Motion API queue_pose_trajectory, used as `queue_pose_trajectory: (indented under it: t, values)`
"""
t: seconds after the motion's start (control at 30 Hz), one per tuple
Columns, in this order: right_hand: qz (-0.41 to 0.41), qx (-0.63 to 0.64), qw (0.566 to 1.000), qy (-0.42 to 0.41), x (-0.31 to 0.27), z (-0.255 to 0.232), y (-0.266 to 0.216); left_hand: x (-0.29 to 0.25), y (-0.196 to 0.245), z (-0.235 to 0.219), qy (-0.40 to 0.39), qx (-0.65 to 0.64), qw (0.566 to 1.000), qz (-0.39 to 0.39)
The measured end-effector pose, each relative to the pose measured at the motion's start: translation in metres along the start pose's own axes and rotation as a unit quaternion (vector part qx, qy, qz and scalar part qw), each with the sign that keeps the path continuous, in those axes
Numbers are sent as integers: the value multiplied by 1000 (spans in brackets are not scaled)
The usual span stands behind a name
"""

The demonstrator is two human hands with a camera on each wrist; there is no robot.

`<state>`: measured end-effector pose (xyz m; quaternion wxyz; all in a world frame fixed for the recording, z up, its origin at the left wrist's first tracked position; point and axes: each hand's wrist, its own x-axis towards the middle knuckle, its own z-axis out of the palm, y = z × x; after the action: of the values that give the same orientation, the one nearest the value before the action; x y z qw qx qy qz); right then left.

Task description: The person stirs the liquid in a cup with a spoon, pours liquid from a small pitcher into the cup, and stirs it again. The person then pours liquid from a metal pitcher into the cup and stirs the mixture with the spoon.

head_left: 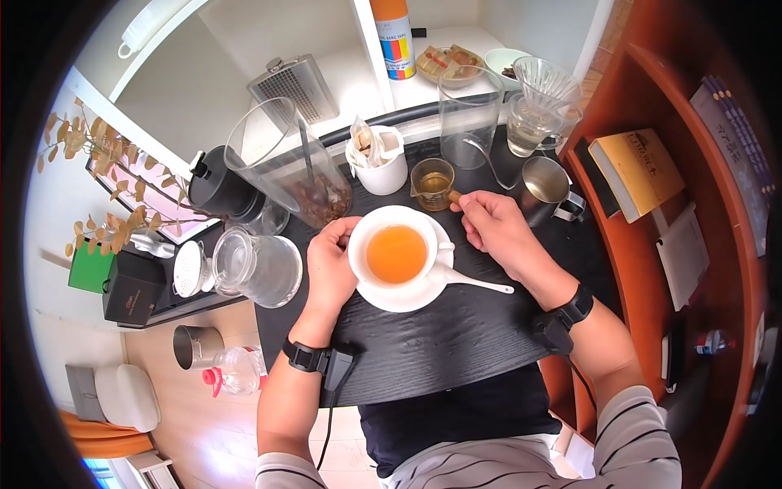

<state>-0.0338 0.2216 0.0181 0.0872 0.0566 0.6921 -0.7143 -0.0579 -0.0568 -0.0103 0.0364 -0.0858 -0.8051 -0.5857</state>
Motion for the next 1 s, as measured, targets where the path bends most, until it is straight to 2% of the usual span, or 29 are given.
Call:
queue_pose_trajectory:
  t: [0.33,0.43,0.67,1.0]
  values:
    - [-101,44,994,8,-1,-2,-6,1,-2,1,2,5,1000,5]
    - [-140,48,989,0,-4,2,-22,1,-5,0,7,18,1000,11]
    - [-173,32,984,-5,-7,25,-72,1,-9,1,9,26,1000,10]
    - [-210,29,977,1,-9,21,-52,0,-3,0,10,45,999,-1]
